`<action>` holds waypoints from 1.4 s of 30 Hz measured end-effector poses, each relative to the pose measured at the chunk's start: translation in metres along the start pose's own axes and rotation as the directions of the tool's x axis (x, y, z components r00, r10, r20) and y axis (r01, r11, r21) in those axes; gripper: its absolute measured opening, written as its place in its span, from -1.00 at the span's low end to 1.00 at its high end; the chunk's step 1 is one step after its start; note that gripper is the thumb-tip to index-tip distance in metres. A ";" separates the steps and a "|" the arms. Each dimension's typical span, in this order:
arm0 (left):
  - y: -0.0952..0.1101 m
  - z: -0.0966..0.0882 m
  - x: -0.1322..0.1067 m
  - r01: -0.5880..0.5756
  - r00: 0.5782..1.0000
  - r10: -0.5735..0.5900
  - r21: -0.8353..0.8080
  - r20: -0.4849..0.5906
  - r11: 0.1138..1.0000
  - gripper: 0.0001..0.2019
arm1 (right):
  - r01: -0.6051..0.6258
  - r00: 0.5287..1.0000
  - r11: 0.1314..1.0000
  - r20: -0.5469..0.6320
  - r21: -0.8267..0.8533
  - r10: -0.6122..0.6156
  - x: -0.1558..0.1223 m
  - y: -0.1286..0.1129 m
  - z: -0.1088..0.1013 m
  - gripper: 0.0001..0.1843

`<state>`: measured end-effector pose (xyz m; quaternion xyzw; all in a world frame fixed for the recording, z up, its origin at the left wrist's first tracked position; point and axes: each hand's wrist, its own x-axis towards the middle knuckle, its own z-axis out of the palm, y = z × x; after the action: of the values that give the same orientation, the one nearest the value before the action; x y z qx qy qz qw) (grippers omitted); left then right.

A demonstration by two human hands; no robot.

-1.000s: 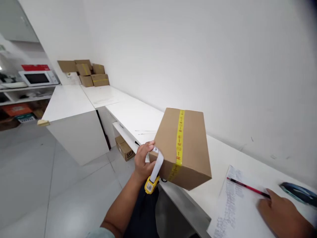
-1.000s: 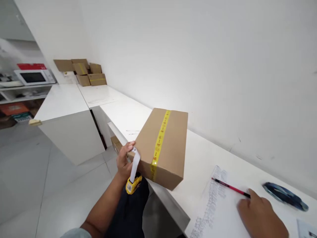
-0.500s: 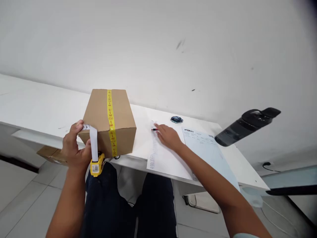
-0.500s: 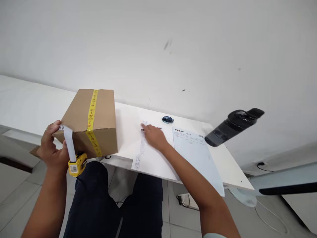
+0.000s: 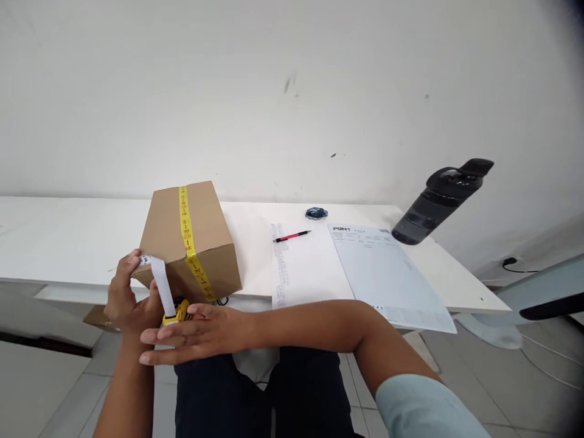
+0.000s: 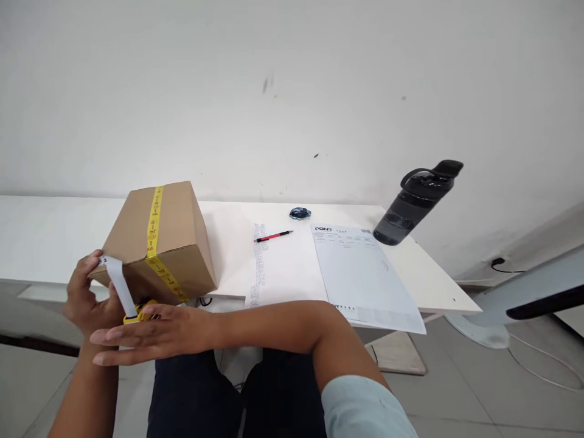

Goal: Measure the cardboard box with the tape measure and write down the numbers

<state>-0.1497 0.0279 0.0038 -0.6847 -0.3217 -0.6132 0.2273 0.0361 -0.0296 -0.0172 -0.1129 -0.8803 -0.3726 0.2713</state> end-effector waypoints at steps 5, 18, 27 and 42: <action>-0.003 -0.006 -0.001 -0.007 1.000 0.006 0.062 0.021 0.998 -0.50 | 0.103 0.994 0.982 -0.026 -0.160 -0.108 0.006 0.014 -0.003 -0.73; 0.010 -0.017 -0.007 0.061 0.996 -0.067 0.116 0.051 0.991 -0.52 | -0.439 0.583 0.540 -0.229 0.718 0.779 -0.006 0.070 -0.062 -0.77; 0.013 -0.017 -0.002 0.086 0.992 -0.093 0.088 0.082 0.992 -0.57 | -0.249 0.097 -0.435 0.469 0.865 0.878 -0.039 0.142 -0.018 -0.42; 0.007 -0.009 -0.010 0.161 0.984 -0.160 -0.010 0.072 0.987 -0.56 | -0.509 0.125 -0.291 0.404 0.810 0.906 -0.111 0.144 -0.056 -0.47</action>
<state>-0.1514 0.0155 -0.0039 -0.6798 -0.3788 -0.6073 0.1599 0.2075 0.0310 0.0377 -0.4092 -0.5541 0.3778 0.6187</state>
